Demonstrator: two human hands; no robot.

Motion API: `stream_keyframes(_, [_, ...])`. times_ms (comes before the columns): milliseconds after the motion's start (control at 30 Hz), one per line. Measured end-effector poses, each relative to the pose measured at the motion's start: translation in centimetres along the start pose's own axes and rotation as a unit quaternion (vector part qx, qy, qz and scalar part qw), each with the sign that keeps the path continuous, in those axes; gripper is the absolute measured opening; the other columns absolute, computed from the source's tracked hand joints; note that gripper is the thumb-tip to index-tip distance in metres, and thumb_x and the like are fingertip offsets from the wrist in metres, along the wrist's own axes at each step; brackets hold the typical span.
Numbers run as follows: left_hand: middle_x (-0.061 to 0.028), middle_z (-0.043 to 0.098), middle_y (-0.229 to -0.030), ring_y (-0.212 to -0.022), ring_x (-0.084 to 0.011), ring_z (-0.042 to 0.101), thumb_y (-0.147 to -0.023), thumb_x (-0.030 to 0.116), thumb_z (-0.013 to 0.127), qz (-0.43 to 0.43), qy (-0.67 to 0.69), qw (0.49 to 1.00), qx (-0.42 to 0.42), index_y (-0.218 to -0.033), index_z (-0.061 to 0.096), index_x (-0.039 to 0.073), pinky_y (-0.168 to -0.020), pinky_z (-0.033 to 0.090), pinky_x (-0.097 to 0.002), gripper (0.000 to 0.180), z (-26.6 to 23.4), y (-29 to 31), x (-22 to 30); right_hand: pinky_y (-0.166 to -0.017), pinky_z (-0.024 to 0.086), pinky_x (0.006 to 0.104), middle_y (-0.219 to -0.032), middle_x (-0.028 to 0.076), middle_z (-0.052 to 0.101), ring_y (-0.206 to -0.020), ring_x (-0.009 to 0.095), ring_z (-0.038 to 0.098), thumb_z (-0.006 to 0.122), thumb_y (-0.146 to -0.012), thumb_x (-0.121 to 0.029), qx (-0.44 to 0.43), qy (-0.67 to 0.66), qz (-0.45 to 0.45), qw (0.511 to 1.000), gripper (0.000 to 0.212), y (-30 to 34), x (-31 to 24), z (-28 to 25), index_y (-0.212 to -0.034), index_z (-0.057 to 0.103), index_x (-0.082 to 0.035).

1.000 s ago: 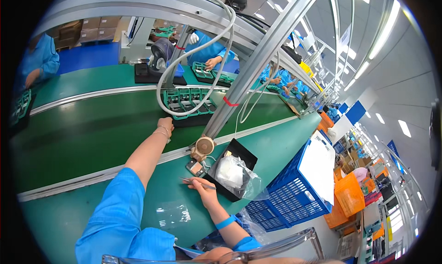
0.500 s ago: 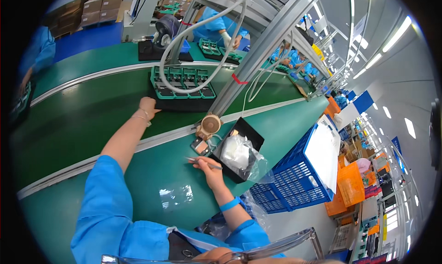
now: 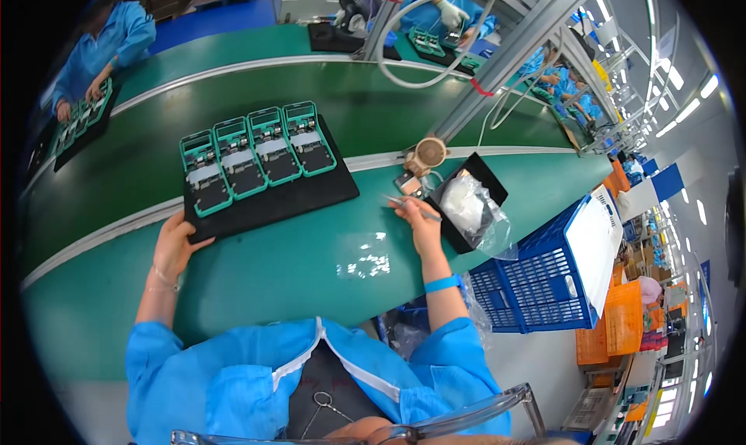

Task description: Applying small adhesive components to electronic device housings using a pick tool on an assembly line.

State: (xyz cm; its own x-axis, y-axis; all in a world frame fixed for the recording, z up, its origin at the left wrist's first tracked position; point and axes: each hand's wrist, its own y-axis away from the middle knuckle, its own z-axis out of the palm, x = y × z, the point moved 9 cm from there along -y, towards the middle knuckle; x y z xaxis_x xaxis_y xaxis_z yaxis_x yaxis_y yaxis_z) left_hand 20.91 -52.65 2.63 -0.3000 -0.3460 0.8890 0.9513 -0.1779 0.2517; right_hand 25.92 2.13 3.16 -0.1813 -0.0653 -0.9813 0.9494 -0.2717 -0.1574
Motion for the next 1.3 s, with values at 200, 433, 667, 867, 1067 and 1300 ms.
stream_keyframes(200, [-0.0147,0.068,-0.128,-0.102,-0.0283,0.074,-0.089,-0.001,0.044,-0.056,-0.083,0.993,0.054,-0.151,0.049,-0.004,-0.082,0.066,-0.0472,0.062,-7.7,10.9,-1.7,-0.092,0.061,0.0332,-0.119,0.020,0.075,-0.107,0.027,0.075,0.064,-0.107,-0.013,-0.038,0.107,0.026,0.993,0.028,4.7,-2.0,2.0,-0.123,0.070,0.010])
stream_keyframes(433, [-0.0224,0.072,-0.124,-0.098,-0.0355,0.074,-0.097,0.004,0.056,-0.063,-0.741,0.642,0.186,-0.139,0.059,-0.006,-0.081,0.062,-0.0450,0.044,-15.1,12.2,5.8,-0.091,0.060,0.0367,-0.114,0.016,0.078,-0.106,0.027,0.076,0.070,-0.097,0.002,-0.112,0.334,-0.128,0.927,0.016,11.4,-7.7,6.6,-0.112,0.076,0.002])
stream_keyframes(667, [-0.0208,0.064,-0.138,-0.133,-0.0388,0.059,-0.087,0.013,0.076,0.398,-0.593,0.677,-0.179,-0.127,0.066,-0.002,-0.114,0.048,-0.0458,0.044,18.4,10.7,0.6,-0.096,0.059,0.0444,-0.115,0.018,0.077,-0.113,0.037,0.073,0.075,-0.089,0.004,-0.154,0.384,-0.233,0.880,0.019,14.3,-7.9,8.3,-0.107,0.074,0.002])
stream_keyframes(867, [-0.0221,0.051,-0.156,-0.150,-0.0380,0.043,-0.089,0.037,0.078,0.436,-0.607,0.564,-0.351,-0.146,0.056,-0.004,-0.123,0.038,-0.0495,0.073,27.8,10.6,-9.8,-0.097,0.059,0.0440,-0.115,0.018,0.076,-0.115,0.036,0.072,0.076,-0.088,0.005,-0.183,0.380,-0.255,0.870,0.021,14.9,-7.6,9.3,-0.109,0.075,0.002])
stream_keyframes(1067, [-0.0217,0.046,-0.161,-0.154,-0.0371,0.038,-0.092,0.044,0.075,0.424,-0.628,0.539,-0.367,-0.150,0.052,-0.003,-0.125,0.035,-0.0497,0.078,28.0,9.6,-11.4,-0.098,0.059,0.0432,-0.117,0.017,0.076,-0.117,0.036,0.071,0.077,-0.086,0.006,-0.178,0.377,-0.258,0.872,0.023,14.4,-7.3,8.9,-0.109,0.075,0.001])
stream_keyframes(1300, [-0.0194,0.050,-0.158,-0.152,-0.0359,0.040,-0.096,0.045,0.070,0.435,-0.630,0.534,-0.358,-0.147,0.056,-0.003,-0.123,0.035,-0.0482,0.072,27.7,9.6,-11.2,-0.094,0.061,0.0437,-0.117,0.019,0.075,-0.115,0.038,0.072,0.078,-0.084,0.005,-0.212,0.408,-0.322,0.828,0.030,14.3,-7.2,10.1,-0.113,0.072,0.000])
